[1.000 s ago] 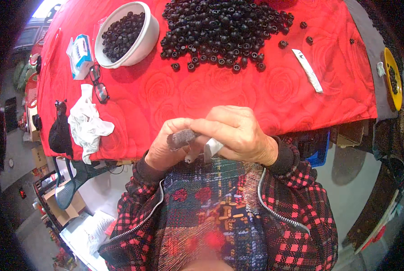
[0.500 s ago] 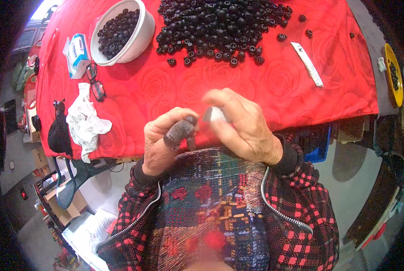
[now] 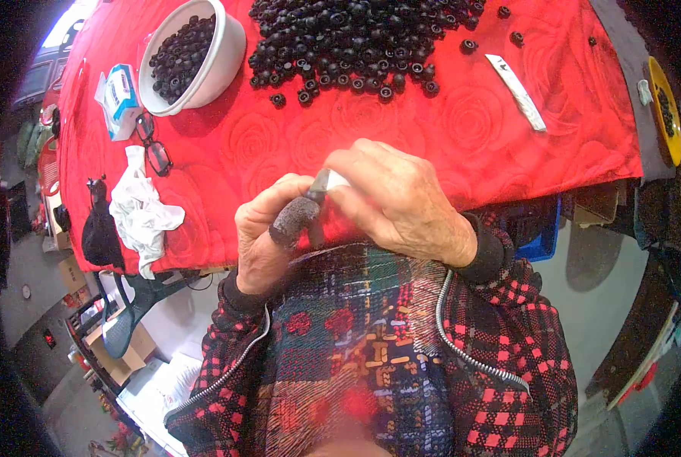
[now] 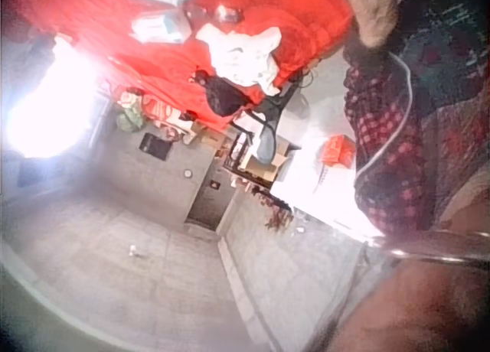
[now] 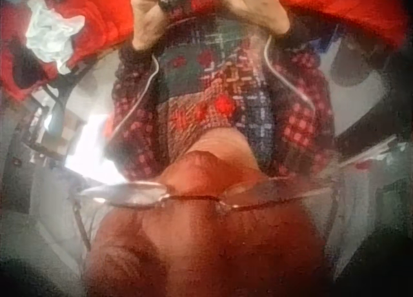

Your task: The person sits at a table and repeatedly picks up small black olives, using a small white tool to remove the pits. The pitted olives are placed into a white bowl while the pits are discarded onto the red tablecloth.

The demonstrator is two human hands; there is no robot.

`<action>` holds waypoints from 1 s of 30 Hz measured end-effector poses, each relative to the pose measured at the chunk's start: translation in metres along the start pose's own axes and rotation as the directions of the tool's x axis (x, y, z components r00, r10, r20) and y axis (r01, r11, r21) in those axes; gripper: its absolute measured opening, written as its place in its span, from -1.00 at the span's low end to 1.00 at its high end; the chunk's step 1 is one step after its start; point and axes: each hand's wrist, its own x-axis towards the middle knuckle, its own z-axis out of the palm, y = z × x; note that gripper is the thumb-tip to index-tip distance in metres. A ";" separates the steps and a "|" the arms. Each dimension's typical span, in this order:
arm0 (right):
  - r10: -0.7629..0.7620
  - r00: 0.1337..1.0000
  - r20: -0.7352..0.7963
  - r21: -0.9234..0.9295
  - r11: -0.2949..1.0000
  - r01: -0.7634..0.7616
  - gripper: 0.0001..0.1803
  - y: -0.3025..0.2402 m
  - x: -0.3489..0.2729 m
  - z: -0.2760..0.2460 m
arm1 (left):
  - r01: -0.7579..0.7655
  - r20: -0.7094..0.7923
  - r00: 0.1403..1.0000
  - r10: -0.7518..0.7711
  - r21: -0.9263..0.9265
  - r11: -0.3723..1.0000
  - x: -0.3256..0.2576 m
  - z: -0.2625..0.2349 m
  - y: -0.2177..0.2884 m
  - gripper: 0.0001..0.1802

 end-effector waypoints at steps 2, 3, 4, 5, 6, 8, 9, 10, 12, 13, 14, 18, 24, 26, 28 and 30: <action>0.001 1.000 0.014 0.000 1.000 -0.001 -0.75 0.000 0.001 -0.001 | 0.016 0.011 1.000 -0.016 -0.019 1.000 0.001 -0.001 -0.001 -0.70; 0.000 1.000 0.014 0.003 1.000 0.000 -0.75 0.001 0.001 -0.001 | 0.024 0.017 1.000 -0.024 -0.029 0.999 0.001 -0.001 -0.001 -0.70; -0.002 1.000 0.016 0.006 1.000 0.002 -0.75 0.002 0.001 0.000 | 0.021 0.018 1.000 -0.020 -0.033 0.999 0.001 -0.001 0.000 -0.70; -0.003 1.000 0.020 0.008 1.000 0.003 -0.75 0.003 0.001 0.000 | 0.017 0.020 1.000 -0.016 -0.038 0.999 0.001 0.000 0.000 -0.70; -0.004 1.000 0.024 0.009 1.000 0.003 -0.76 0.003 0.001 -0.001 | 0.013 0.021 1.000 -0.012 -0.043 0.999 0.002 0.000 0.000 -0.70; -0.005 0.999 0.040 0.010 1.000 0.005 -0.76 0.004 0.001 -0.002 | 0.050 0.029 0.998 -0.049 -0.049 0.998 0.002 -0.001 0.001 -0.70; -0.007 0.999 0.053 0.008 1.000 0.006 -0.77 0.005 0.001 -0.003 | 0.068 0.033 0.997 -0.067 -0.051 0.996 0.002 -0.001 0.001 -0.70; -0.008 0.998 0.066 0.007 1.000 0.008 -0.77 0.006 0.001 -0.004 | 0.071 0.034 0.997 -0.069 -0.059 0.996 0.002 -0.001 0.001 -0.70; -0.039 0.998 0.056 0.042 0.998 0.037 -0.78 0.009 0.001 -0.003 | 0.076 0.038 0.997 -0.073 -0.075 0.994 0.002 -0.001 0.000 -0.70; -0.056 0.997 0.050 0.062 0.997 0.053 -0.79 0.011 0.001 -0.002 | 0.086 0.041 0.996 -0.082 -0.090 0.992 0.001 -0.002 -0.002 -0.70; -0.062 0.996 0.058 0.071 0.996 0.057 -0.79 0.012 0.001 -0.002 | 0.095 0.045 0.995 -0.091 -0.105 0.990 0.000 -0.003 -0.004 -0.70; -0.081 0.993 0.086 0.102 0.992 0.072 -0.80 0.015 0.003 -0.005 | 0.127 0.051 0.991 -0.120 -0.159 0.979 -0.001 -0.004 -0.008 -0.70; -0.115 0.989 0.090 0.149 0.984 0.101 -0.79 0.028 0.000 -0.003 | 0.200 0.050 0.980 -0.195 -0.301 0.932 -0.001 -0.002 -0.014 -0.73; -0.117 0.989 0.087 0.175 0.979 0.100 -0.78 0.030 0.000 -0.002 | 0.248 0.060 0.968 -0.242 -0.335 0.909 0.000 -0.002 -0.013 -0.74; -0.109 0.990 0.088 0.192 0.977 0.090 -0.78 0.032 -0.001 -0.001 | 0.253 0.030 0.966 -0.257 -0.331 0.909 0.001 0.000 -0.011 -0.75; -0.188 0.969 0.157 0.158 0.974 0.163 -0.78 0.034 -0.004 0.000 | 0.217 -0.043 0.970 -0.239 -0.290 0.932 0.003 0.004 -0.006 -0.76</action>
